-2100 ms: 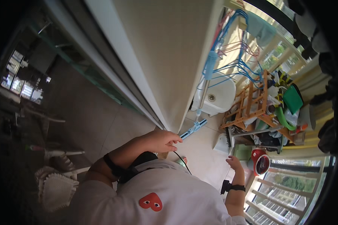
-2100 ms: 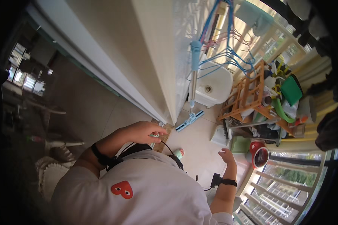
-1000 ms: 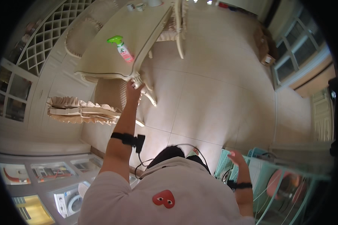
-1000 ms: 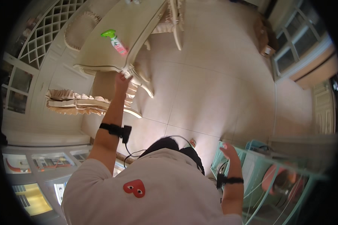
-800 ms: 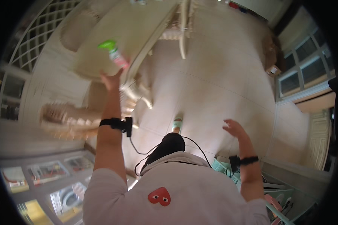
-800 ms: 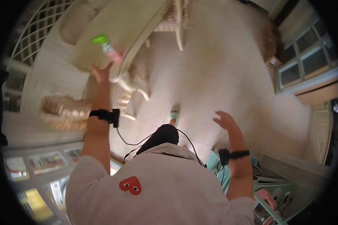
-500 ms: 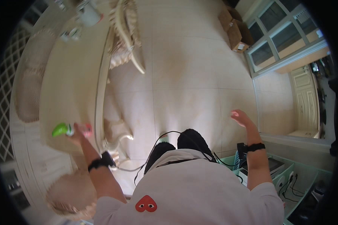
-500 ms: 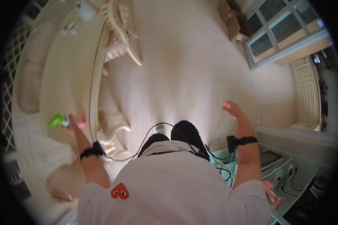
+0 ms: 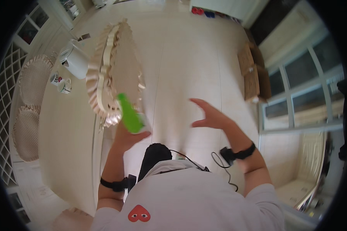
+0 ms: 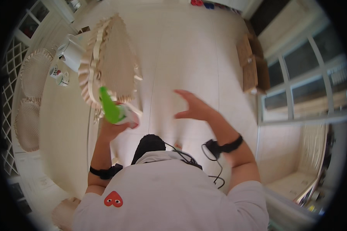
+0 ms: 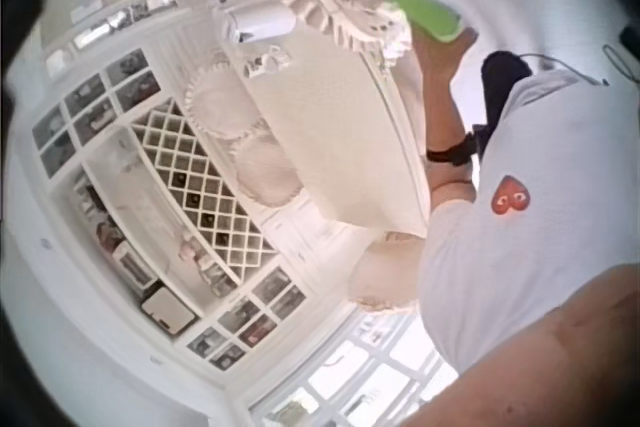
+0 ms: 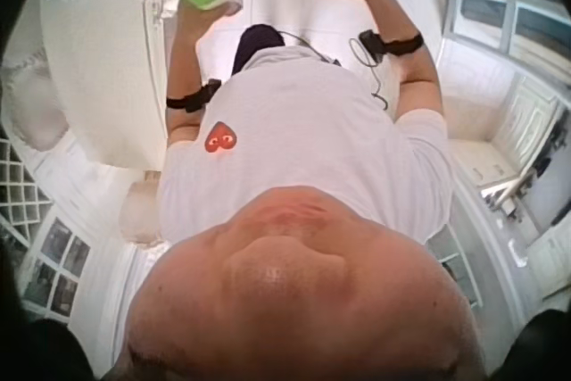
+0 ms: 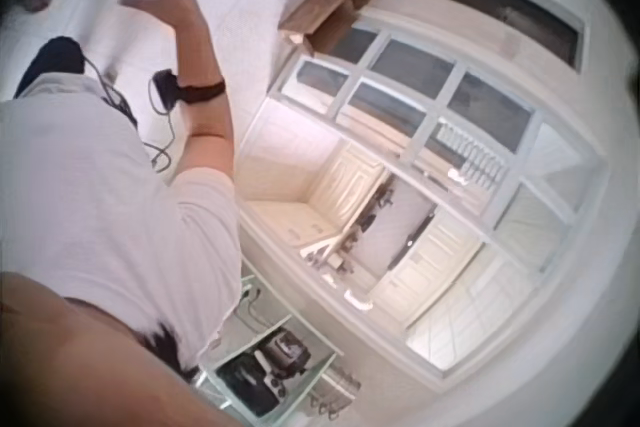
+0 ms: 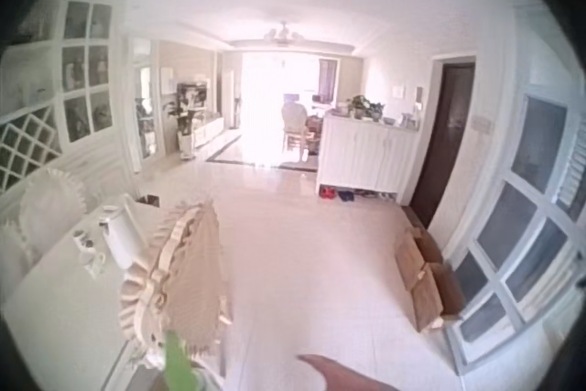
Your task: The person walks from a living area into a bathroom while carrying a spray bottle, then sets it down and uses a mop to clean the tiled floor. The person moves the mop back and forth across the floor, covering the area around the toilet and sink.
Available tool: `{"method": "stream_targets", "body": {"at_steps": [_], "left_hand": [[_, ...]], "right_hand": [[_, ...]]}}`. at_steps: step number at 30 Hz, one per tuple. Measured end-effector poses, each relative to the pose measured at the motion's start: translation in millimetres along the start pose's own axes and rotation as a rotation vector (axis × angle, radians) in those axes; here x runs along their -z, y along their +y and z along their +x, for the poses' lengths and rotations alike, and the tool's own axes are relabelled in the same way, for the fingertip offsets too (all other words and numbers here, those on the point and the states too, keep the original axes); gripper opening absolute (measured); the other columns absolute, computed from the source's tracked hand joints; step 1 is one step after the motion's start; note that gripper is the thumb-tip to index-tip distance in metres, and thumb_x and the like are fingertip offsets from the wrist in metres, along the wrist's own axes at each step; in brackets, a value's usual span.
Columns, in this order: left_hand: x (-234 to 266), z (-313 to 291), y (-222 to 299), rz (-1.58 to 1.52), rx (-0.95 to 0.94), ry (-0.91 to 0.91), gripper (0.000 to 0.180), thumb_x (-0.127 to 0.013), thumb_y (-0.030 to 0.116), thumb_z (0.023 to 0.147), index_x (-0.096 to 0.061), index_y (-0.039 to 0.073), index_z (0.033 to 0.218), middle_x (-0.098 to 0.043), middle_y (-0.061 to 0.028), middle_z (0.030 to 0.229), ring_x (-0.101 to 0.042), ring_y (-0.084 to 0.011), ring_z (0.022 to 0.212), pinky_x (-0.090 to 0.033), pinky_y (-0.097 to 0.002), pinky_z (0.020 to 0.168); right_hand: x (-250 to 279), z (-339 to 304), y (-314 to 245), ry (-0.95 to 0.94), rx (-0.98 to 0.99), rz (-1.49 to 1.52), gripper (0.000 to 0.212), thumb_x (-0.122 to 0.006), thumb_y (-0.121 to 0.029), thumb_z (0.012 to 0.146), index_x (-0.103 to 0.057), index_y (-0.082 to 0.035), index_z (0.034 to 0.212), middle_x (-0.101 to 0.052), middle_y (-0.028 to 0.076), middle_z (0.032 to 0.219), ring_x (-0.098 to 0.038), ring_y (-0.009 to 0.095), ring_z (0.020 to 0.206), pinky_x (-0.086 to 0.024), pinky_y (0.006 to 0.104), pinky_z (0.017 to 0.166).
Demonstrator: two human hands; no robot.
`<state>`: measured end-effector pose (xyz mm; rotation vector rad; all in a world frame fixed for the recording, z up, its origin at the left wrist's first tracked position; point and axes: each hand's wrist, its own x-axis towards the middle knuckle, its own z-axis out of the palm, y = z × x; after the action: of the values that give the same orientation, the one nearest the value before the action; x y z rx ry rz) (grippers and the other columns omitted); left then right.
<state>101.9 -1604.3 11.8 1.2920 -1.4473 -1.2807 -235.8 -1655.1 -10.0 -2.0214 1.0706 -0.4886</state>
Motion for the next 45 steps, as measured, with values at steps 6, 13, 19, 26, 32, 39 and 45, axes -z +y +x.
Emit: {"method": "stream_targets", "body": {"at_steps": [6,13,19,26,32,39,45], "left_hand": [[-54.9,257.7,20.2,0.128,-0.242,-0.251,0.07,-0.075,0.022,0.058,-0.045,0.002,0.117,-0.055,-0.0179,0.107,-0.054,-0.0308,0.1,-0.046,-0.0363,0.081],[-115.8,554.9,91.8,0.436,-0.389,-0.757,0.076,-0.07,0.037,0.066,-0.037,0.008,0.128,-0.052,-0.0185,0.113,-0.054,-0.0297,0.099,-0.044,-0.038,0.083],[-58.0,803.3,55.5,0.409,-0.281,-0.67,0.076,-0.066,0.047,0.072,-0.036,0.009,0.131,-0.047,-0.0194,0.123,-0.047,-0.0319,0.112,-0.038,-0.0381,0.094],[224.0,905.8,-72.6,0.148,0.159,0.328,0.06,-0.066,0.035,0.075,-0.045,0.005,0.123,-0.053,-0.0185,0.116,-0.054,-0.025,0.103,-0.046,-0.0335,0.083],[377.2,943.5,-177.6,0.075,0.494,0.779,0.047,-0.065,0.025,0.077,-0.052,0.004,0.117,-0.06,-0.0117,0.1,-0.056,-0.0188,0.092,-0.046,-0.0302,0.077],[462.1,1149.0,-119.3,0.075,0.428,0.537,0.042,-0.062,0.022,0.08,-0.051,0.004,0.117,-0.057,-0.0116,0.106,-0.055,-0.019,0.095,-0.046,-0.0291,0.077],[583.0,1223.9,-132.2,0.084,0.418,0.819,0.043,-0.061,0.024,0.082,-0.05,0.003,0.118,-0.057,-0.0111,0.107,-0.055,-0.0184,0.096,-0.045,-0.0292,0.08]], "right_hand": [[84.4,230.8,-14.0,-0.006,0.124,0.381,0.083,-0.073,-0.016,0.068,-0.023,-0.005,0.134,-0.052,0.013,0.115,-0.051,0.022,0.106,-0.041,0.0331,0.089],[266.9,305.5,117.3,0.737,-0.076,0.596,0.068,-0.065,-0.015,0.07,-0.032,-0.002,0.128,-0.053,0.007,0.105,-0.051,0.016,0.099,-0.039,0.0311,0.091],[393.4,463.4,235.2,0.833,-0.049,0.511,0.057,-0.059,-0.003,0.074,-0.037,-0.005,0.126,-0.052,0.004,0.09,-0.052,0.015,0.085,-0.043,0.0287,0.082],[430.2,783.2,292.0,0.389,0.138,0.414,0.058,-0.064,-0.002,0.075,-0.037,-0.002,0.127,-0.045,0.007,0.122,-0.057,0.012,0.084,-0.048,0.0249,0.071],[450.1,1008.3,306.9,0.233,0.302,0.459,0.062,-0.06,0.0,0.076,-0.033,-0.005,0.131,-0.045,0.009,0.122,-0.056,0.015,0.09,-0.048,0.027,0.072],[530.9,1195.6,373.5,0.41,0.009,0.653,0.05,-0.055,-0.002,0.08,-0.038,0.001,0.127,-0.049,0.01,0.115,-0.051,0.019,0.105,-0.048,0.0328,0.079],[529.6,1452.9,413.8,0.377,0.008,0.653,0.048,-0.054,-0.004,0.081,-0.04,0.0,0.126,-0.048,0.01,0.118,-0.05,0.017,0.105,-0.048,0.0315,0.078]]}}
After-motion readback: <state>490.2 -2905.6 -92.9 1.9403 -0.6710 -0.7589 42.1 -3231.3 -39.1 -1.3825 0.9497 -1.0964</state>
